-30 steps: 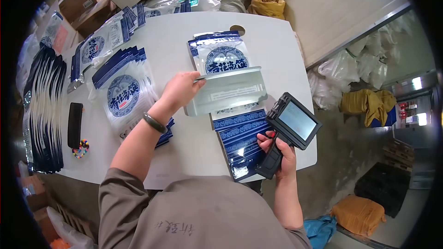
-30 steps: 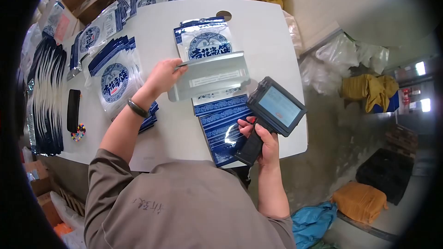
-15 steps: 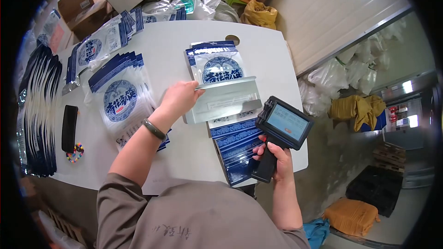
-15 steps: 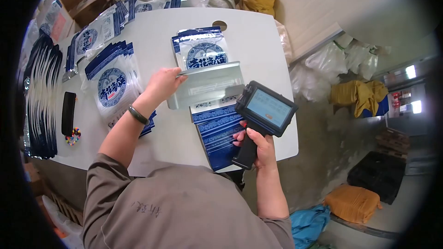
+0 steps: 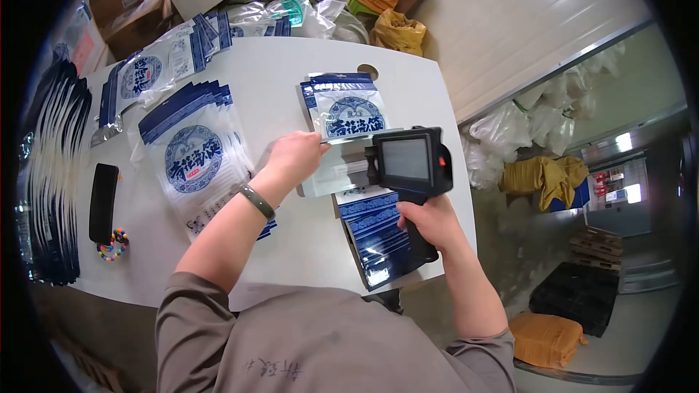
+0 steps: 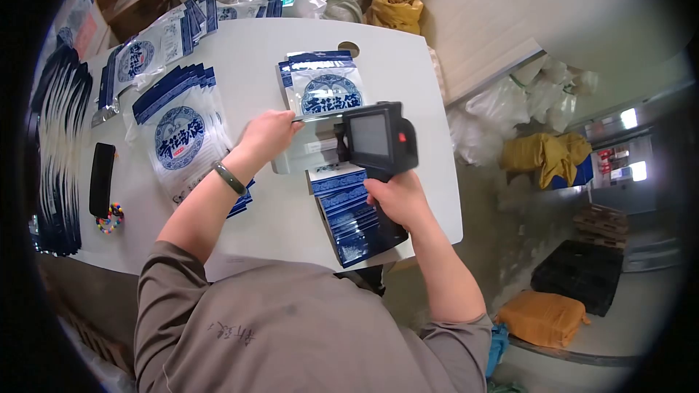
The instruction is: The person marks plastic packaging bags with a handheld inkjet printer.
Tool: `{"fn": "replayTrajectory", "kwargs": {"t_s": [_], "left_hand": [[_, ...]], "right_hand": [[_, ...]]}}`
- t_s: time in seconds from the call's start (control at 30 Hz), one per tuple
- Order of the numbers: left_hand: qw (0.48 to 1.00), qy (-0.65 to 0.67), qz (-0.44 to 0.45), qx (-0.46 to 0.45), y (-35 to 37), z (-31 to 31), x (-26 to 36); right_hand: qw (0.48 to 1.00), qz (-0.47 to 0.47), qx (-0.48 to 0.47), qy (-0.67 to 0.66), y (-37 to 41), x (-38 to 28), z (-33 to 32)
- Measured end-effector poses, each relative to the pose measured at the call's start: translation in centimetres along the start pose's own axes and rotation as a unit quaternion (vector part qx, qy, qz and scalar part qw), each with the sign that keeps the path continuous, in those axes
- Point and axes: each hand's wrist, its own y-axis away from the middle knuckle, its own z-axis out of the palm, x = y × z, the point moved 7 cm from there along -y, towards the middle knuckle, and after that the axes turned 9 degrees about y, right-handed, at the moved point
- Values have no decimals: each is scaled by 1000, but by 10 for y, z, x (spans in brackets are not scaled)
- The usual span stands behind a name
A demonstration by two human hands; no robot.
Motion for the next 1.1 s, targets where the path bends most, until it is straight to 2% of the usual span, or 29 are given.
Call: {"fn": "replayTrajectory", "kwargs": {"t_s": [0.1, 0.37, 0.53, 0.73, 0.87, 0.97, 1.03, 1.1], "left_hand": [[1000, 6, 1, 2, 0, -1, 1], [999, 24, 28, 21, -2, 0, -1], [999, 27, 25, 22, -1, 2, -3], [999, 28, 23, 12, -2, -2, -1], [993, 100, 5, 63, 11, -8, -8], [994, 108, 18, 13, 43, -12, 10], [991, 119, 8, -65, 71, -6, 26], [983, 167, 49, -55, 94, 11, 33]], "right_hand": [[996, 78, -20, 40, -2, -5, 18], [982, 113, -38, 144, -23, -13, 54], [980, 126, -5, 153, -29, 1, 22], [978, 184, 96, -16, -17, 35, -52], [978, 79, 114, -154, -7, 59, -64], [951, -2, 132, -280, 15, 60, -49], [932, -34, 128, -338, 29, 64, -37], [919, 0, 125, -373, 46, 65, -26]]}}
